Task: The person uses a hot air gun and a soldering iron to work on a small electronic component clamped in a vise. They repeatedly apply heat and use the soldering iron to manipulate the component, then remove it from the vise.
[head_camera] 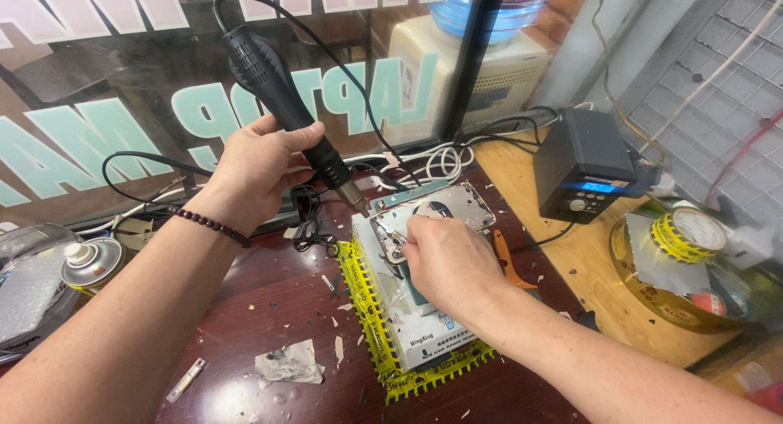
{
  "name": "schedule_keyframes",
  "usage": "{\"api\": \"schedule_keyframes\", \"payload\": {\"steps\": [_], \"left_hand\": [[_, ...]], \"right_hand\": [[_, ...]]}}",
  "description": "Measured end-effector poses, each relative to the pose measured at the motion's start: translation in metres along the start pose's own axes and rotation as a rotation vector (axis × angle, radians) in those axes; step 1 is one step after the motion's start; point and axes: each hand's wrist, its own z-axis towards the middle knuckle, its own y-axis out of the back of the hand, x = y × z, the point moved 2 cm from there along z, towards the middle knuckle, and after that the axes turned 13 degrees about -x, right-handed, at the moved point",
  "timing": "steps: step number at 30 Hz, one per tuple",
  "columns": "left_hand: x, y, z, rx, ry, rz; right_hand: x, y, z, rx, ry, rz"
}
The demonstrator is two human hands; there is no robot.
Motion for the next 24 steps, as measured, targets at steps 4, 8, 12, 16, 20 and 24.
{"api": "schedule_keyframes", "payload": {"steps": [4,8,12,16,20,24], "left_hand": [[0.002,-0.005,-0.002,0.006,0.018,-0.010],[0.004,-0.009,-0.004,0.007,0.015,-0.018],[0.005,-0.007,-0.006,0.004,0.013,-0.037],[0.003,0.004,-0.003,-0.076,0.000,0.023],[0.006,0.013,0.000,-0.084,-0.006,0.013],[0.010,0.007,0.002,-0.035,-0.005,-0.054]], "right_hand": [[0.000,-0.003,0.002,0.078,-0.055,-0.007],[0.003,-0.006,0.005,0.024,0.003,-0.026],[0.007,-0.007,0.021,-0.023,0.000,-0.009],[-0.002,0.006,0.020,-0.025,-0.124,0.000],[-0.001,0.009,0.009,0.045,-0.107,-0.017],[0.001,0.007,0.008,0.051,-0.107,-0.028]]}}
